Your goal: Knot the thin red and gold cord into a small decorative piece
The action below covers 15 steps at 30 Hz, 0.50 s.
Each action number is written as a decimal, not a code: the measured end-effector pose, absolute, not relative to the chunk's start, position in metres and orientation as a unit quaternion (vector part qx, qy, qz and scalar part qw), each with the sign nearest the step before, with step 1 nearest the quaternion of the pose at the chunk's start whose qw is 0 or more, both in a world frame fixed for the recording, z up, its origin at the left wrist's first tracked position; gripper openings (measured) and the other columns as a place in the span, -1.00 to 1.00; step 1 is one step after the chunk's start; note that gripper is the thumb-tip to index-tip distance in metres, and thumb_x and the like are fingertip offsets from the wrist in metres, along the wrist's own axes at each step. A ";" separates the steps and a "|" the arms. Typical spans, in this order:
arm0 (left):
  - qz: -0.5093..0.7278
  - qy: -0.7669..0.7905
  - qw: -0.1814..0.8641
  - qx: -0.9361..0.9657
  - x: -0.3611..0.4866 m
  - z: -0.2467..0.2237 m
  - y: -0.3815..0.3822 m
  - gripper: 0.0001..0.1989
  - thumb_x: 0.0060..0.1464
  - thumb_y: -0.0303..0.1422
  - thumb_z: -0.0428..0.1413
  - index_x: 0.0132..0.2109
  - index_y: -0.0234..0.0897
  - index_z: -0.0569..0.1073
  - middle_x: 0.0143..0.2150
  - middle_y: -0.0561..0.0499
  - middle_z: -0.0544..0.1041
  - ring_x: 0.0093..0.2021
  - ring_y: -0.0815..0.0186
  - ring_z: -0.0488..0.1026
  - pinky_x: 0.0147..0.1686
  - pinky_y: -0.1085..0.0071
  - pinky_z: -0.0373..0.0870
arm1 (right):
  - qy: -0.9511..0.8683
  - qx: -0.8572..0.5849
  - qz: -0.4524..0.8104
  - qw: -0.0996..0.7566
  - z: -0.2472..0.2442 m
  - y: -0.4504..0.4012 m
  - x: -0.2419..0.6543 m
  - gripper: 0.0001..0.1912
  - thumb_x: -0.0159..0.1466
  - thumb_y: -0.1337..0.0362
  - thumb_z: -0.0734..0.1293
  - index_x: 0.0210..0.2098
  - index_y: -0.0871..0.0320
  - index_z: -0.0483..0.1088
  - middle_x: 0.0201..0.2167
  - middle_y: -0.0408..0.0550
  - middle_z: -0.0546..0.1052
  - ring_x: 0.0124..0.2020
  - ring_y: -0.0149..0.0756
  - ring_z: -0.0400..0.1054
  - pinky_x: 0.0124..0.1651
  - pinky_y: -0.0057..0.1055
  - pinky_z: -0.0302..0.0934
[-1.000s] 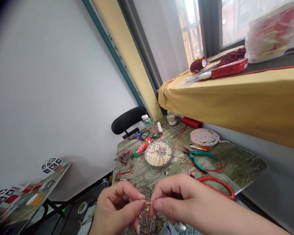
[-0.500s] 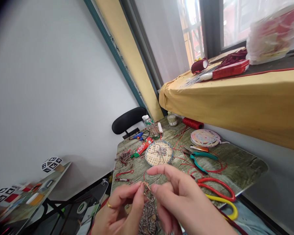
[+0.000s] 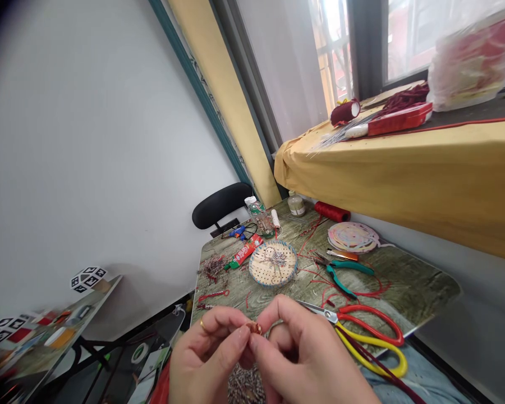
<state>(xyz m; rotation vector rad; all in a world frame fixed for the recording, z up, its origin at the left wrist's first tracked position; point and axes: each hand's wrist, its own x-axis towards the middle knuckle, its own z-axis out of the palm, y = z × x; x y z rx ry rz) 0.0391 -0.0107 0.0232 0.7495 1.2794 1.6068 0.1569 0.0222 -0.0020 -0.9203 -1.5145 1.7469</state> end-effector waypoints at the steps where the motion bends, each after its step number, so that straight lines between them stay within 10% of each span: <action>1: 0.646 0.520 0.466 0.309 0.038 0.023 -0.010 -0.80 -0.37 -0.45 0.44 -0.59 -0.31 0.55 -0.67 0.10 0.52 -0.64 0.48 0.39 -0.61 0.62 0.34 | -0.576 -0.351 0.667 0.317 -0.002 0.023 0.157 -0.74 0.22 0.08 0.34 -0.40 0.08 0.23 -0.76 -0.33 0.34 -0.73 -0.55 0.04 -0.67 -0.62 -0.09; 15: 0.559 0.445 0.607 0.347 0.017 0.017 -0.007 -0.73 -0.32 -0.36 0.43 -0.59 -0.34 0.47 -0.66 0.09 0.47 -0.67 0.51 0.30 -0.68 0.63 0.22 | -0.588 -0.360 0.631 0.356 0.011 0.016 0.165 -0.72 0.13 0.18 0.49 -0.56 0.10 0.34 -0.71 -0.27 0.45 -0.66 -0.47 0.32 -0.56 -0.59 0.18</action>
